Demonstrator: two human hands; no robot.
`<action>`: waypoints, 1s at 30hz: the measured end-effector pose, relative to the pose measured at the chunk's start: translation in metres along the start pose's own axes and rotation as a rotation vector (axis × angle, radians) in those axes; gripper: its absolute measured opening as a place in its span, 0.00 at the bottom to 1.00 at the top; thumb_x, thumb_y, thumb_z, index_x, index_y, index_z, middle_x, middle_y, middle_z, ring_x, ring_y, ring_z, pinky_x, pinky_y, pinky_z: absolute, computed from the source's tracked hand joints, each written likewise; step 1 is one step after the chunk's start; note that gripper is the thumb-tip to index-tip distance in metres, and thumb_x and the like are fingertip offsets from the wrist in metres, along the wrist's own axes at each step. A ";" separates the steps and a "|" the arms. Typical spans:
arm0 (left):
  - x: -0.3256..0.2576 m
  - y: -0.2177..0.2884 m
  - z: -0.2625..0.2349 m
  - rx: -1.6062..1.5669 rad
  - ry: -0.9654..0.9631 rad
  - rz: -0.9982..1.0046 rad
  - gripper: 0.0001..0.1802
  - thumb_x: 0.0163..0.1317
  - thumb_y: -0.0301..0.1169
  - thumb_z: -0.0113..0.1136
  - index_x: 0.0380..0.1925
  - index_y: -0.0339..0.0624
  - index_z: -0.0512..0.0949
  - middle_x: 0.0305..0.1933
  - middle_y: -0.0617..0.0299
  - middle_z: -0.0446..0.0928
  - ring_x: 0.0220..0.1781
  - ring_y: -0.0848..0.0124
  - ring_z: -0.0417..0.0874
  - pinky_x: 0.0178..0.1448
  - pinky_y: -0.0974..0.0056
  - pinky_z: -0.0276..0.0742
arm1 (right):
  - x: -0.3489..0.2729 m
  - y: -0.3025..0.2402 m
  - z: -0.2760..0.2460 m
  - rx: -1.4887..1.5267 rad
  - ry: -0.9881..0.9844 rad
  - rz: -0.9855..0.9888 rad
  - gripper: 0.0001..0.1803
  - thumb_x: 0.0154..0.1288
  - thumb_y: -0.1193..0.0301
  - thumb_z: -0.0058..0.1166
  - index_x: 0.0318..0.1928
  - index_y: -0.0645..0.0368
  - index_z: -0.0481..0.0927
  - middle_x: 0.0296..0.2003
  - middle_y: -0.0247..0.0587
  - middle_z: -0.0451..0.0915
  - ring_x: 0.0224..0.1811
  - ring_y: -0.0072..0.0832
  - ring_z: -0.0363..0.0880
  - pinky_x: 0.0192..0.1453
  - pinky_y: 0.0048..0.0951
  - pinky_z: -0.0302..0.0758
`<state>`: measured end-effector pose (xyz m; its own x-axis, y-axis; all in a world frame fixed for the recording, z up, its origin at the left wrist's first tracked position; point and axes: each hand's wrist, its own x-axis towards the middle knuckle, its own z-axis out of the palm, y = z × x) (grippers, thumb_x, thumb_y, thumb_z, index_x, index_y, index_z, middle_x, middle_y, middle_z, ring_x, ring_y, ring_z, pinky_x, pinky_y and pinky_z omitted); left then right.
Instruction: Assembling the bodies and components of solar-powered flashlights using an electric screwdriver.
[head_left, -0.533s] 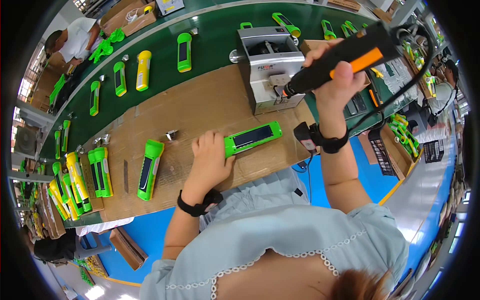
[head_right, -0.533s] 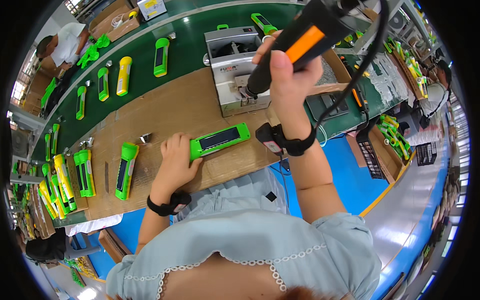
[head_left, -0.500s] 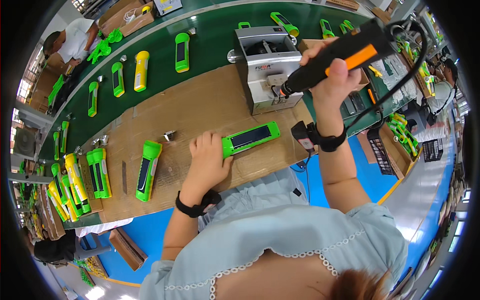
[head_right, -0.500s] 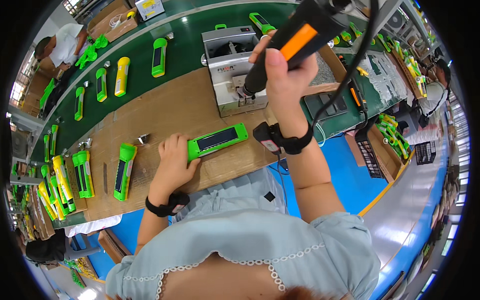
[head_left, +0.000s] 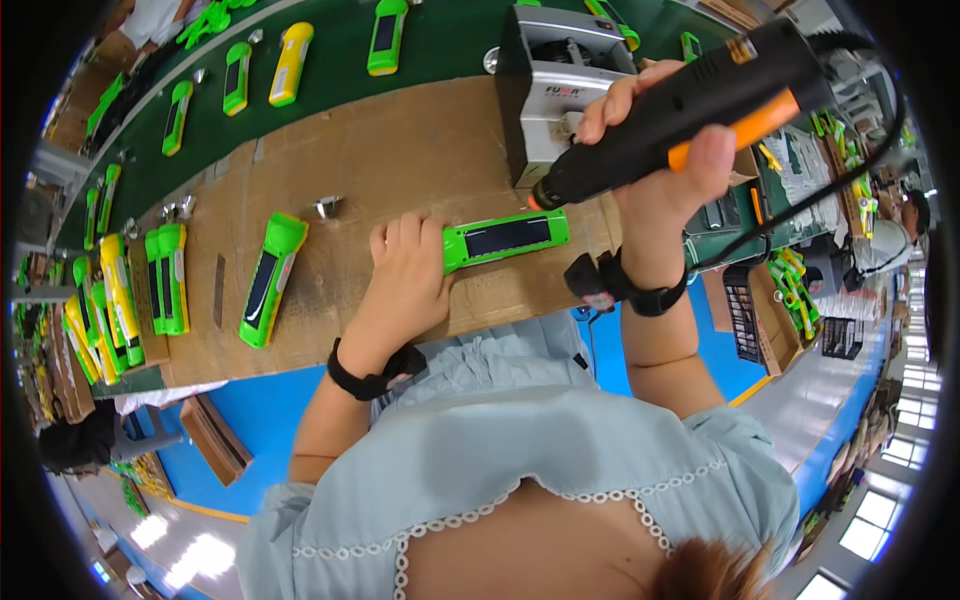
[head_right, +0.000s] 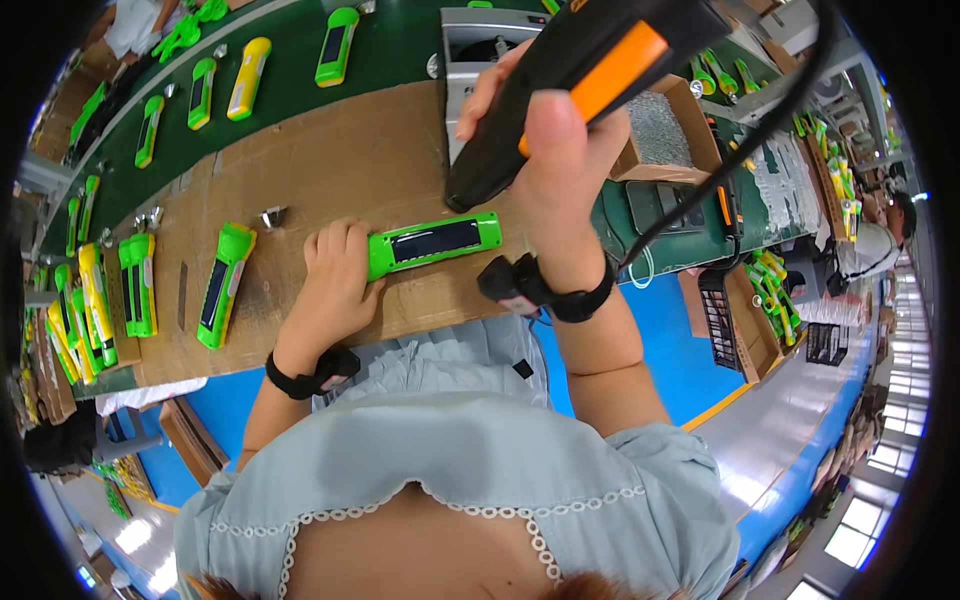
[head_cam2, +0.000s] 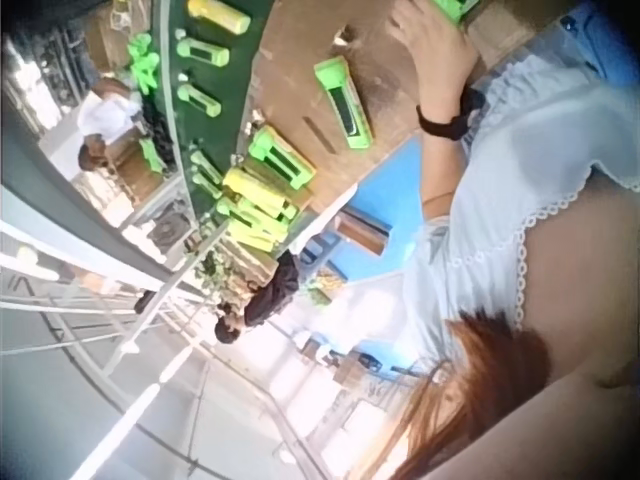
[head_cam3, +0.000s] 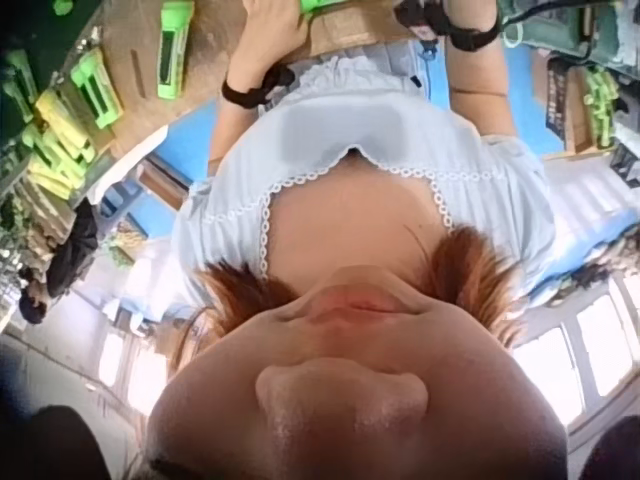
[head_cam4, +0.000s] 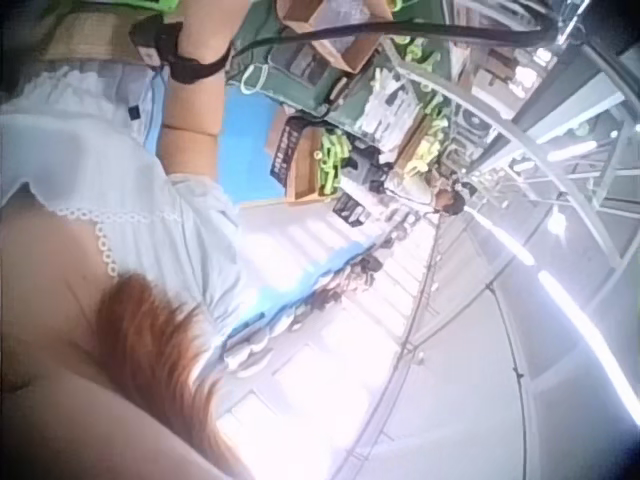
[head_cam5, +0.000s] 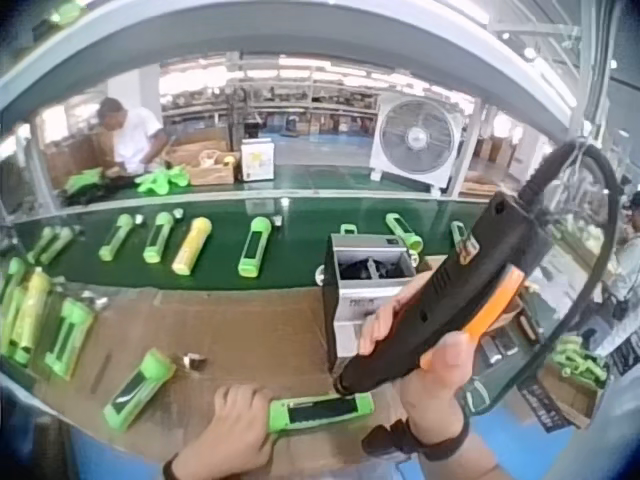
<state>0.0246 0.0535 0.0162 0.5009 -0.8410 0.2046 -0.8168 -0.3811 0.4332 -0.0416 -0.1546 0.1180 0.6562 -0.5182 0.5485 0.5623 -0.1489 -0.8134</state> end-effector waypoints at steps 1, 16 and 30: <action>-0.001 -0.001 0.001 -0.008 -0.003 0.008 0.30 0.43 0.25 0.64 0.50 0.35 0.65 0.50 0.45 0.65 0.57 0.50 0.65 0.62 0.49 0.54 | -0.007 0.001 0.009 0.065 -0.055 -0.012 0.41 0.51 0.33 0.46 0.43 0.61 0.66 0.26 0.43 0.70 0.25 0.35 0.73 0.32 0.32 0.71; -0.008 -0.003 0.008 -0.011 0.090 0.014 0.31 0.43 0.24 0.63 0.50 0.35 0.66 0.50 0.47 0.66 0.55 0.51 0.66 0.61 0.50 0.55 | -0.020 0.029 0.054 0.368 -0.160 -0.022 0.31 0.52 0.52 0.64 0.41 0.68 0.69 0.25 0.44 0.74 0.24 0.28 0.76 0.29 0.27 0.75; 0.000 -0.010 0.007 -0.064 0.082 0.033 0.29 0.41 0.24 0.61 0.47 0.32 0.65 0.47 0.45 0.65 0.54 0.48 0.65 0.60 0.49 0.55 | -0.019 0.047 0.062 0.375 -0.322 0.130 0.25 0.51 0.58 0.67 0.39 0.65 0.72 0.29 0.38 0.76 0.27 0.22 0.76 0.29 0.22 0.73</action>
<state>0.0304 0.0550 0.0062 0.4978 -0.8176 0.2893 -0.8145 -0.3261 0.4799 0.0035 -0.0999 0.0816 0.8216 -0.2173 0.5270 0.5684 0.2425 -0.7862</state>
